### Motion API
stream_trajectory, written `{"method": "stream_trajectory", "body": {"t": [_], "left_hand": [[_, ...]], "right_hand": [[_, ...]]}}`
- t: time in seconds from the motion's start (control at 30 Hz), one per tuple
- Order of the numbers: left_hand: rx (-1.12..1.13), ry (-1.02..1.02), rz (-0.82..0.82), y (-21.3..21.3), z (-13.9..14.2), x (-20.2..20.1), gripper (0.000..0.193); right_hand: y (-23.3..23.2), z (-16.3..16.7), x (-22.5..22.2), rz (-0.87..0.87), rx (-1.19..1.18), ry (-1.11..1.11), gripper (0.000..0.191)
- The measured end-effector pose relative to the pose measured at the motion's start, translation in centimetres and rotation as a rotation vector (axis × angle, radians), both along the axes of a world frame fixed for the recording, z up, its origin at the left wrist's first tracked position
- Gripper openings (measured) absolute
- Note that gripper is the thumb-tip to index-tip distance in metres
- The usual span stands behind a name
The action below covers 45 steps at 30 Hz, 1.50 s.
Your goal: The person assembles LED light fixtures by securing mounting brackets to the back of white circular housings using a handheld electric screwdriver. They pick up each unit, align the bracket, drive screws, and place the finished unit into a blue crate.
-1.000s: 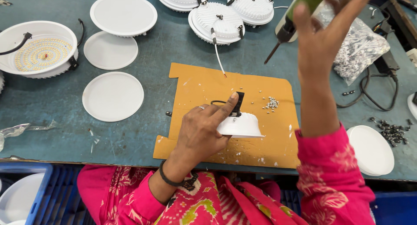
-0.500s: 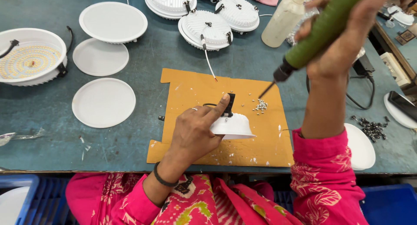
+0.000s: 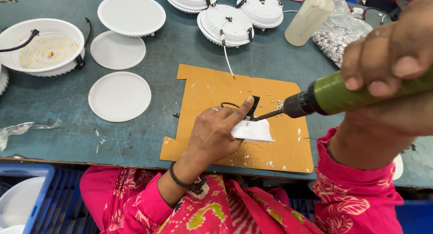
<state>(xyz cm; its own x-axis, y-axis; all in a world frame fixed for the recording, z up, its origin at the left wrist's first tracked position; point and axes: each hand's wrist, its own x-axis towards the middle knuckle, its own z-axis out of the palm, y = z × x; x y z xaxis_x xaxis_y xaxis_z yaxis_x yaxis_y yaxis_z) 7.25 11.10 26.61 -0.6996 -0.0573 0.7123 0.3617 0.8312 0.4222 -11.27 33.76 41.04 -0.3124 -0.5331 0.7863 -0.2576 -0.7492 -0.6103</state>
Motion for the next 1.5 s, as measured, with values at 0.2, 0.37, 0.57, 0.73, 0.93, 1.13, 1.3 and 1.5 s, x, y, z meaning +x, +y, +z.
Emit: {"method": "stream_trajectory", "body": {"t": [0.2, 0.37, 0.57, 0.73, 0.93, 1.13, 1.3, 1.5], "left_hand": [[-0.006, -0.005, -0.003, 0.0, -0.1, 0.0, 0.072], [-0.009, 0.001, -0.001, 0.0, -0.2, -0.1, 0.072], [-0.009, 0.001, -0.006, -0.1, -0.3, -0.1, 0.074], [-0.007, 0.000, -0.003, -0.2, -0.3, -0.1, 0.073], [-0.012, -0.018, 0.024, 0.1, -0.2, 0.0, 0.073], [-0.019, -0.082, 0.038, 0.6, -0.3, 0.1, 0.080], [-0.001, -0.107, 0.045, 0.1, -0.2, -0.4, 0.087], [0.042, 0.041, -0.059, -1.1, -1.0, 1.4, 0.077]], "right_hand": [[-1.3, 0.2, 2.6, -0.089, 0.056, -0.002, 0.036], [-2.5, 0.2, 3.5, -0.110, 0.028, -0.074, 0.027], [-2.9, 0.5, 3.4, -0.066, 0.061, 0.025, 0.025], [-2.9, 0.4, 3.5, -0.069, 0.072, 0.005, 0.027], [-3.0, 0.7, 3.7, -0.010, 0.159, -0.004, 0.033], [-3.5, 1.3, 2.6, 0.098, 0.257, -0.031, 0.030], [-4.8, 1.3, 1.7, 0.211, 0.261, 0.065, 0.031], [-4.3, 0.9, 1.0, 0.137, 0.226, 0.051, 0.027]]}}
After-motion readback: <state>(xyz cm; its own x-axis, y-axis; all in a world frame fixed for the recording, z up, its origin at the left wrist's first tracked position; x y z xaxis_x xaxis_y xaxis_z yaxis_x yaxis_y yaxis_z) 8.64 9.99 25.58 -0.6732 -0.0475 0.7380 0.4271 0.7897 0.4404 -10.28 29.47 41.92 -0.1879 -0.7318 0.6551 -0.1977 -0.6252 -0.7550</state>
